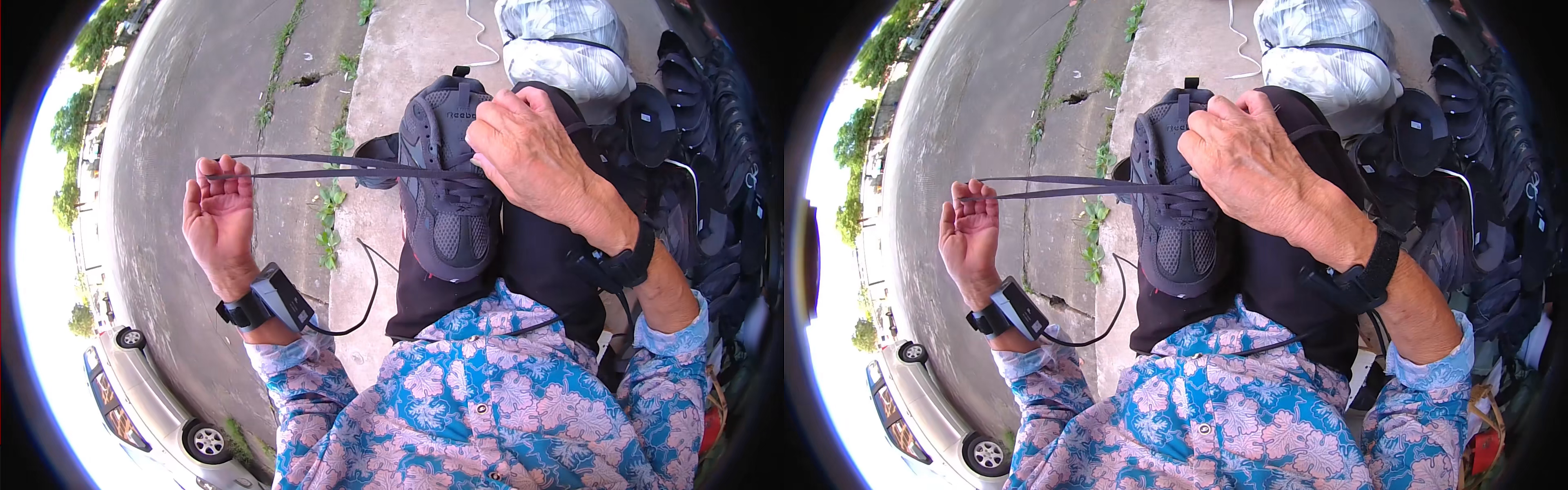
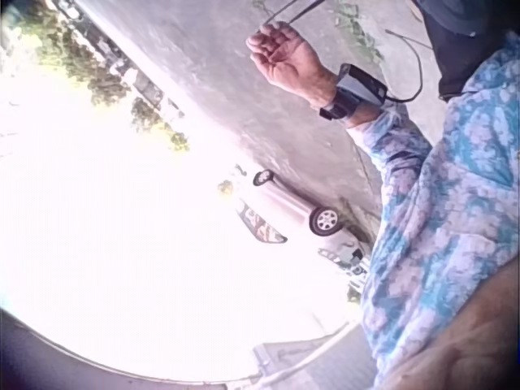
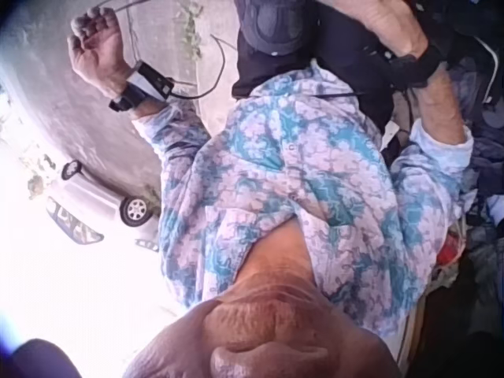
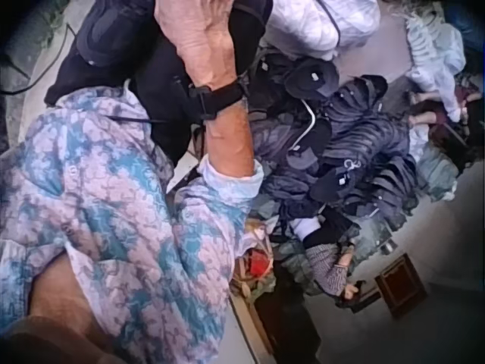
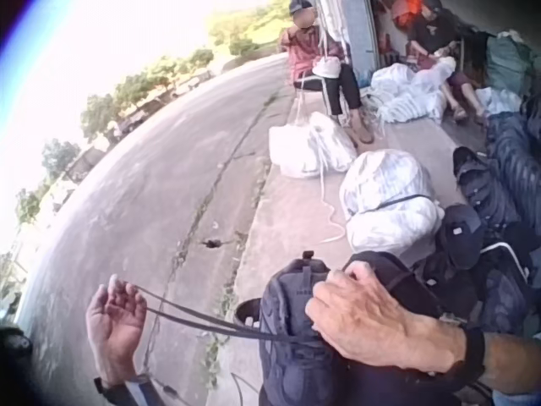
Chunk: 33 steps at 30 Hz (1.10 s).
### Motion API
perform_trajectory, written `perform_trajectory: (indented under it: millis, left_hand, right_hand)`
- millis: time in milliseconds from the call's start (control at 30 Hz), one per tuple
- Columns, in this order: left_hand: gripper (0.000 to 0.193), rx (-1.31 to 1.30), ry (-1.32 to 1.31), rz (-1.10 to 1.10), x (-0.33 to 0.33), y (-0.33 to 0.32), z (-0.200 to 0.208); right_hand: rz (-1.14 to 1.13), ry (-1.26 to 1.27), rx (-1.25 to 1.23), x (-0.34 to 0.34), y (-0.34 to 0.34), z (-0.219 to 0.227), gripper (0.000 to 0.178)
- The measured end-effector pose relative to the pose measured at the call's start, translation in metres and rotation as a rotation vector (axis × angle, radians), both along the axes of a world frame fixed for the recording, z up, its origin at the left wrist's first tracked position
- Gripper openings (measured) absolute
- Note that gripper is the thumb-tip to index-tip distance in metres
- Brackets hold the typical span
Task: Thread laces through the eyelets of a shoe upper.
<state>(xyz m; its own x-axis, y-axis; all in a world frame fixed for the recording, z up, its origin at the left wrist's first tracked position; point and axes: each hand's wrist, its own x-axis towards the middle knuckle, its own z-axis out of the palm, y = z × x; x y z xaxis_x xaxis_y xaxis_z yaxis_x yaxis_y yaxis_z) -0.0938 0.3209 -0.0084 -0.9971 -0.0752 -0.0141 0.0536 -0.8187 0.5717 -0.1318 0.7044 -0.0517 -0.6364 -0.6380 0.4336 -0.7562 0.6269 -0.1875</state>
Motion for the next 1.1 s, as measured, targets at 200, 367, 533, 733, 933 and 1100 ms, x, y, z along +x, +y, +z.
perform_trajectory:
  millis: [200,367,533,733,933,1100]
  left_hand:
    - [0.038,0.042,-0.003,-0.092,-0.001,0.04,-0.012]
    - [0.039,0.056,-0.177,-0.215,-0.003,0.107,-0.042]
    - [0.036,0.062,-0.279,-0.178,-0.013,0.109,-0.056]
    - [0.035,-0.008,-0.292,-0.143,-0.006,0.108,-0.046]
    - [0.037,-0.084,-0.27,-0.131,-0.001,0.125,-0.034]
    - [0.033,-1.075,-0.263,-0.192,0.0,0.173,-0.006]
  right_hand:
    - [-0.248,0.086,0.146,-0.016,0.087,0.016,0.012]
    - [-0.764,-0.086,0.319,-0.018,0.24,0.002,0.008]
    - [-0.413,-0.051,-0.014,-0.01,0.149,0.014,0.013]
    - [-0.025,-0.078,-0.164,0.003,0.024,0.005,0.013]
    - [-0.105,0.072,-0.057,-0.005,0.034,0.001,0.007]
    - [-0.456,0.036,0.094,-0.028,0.155,-0.009,0.01]
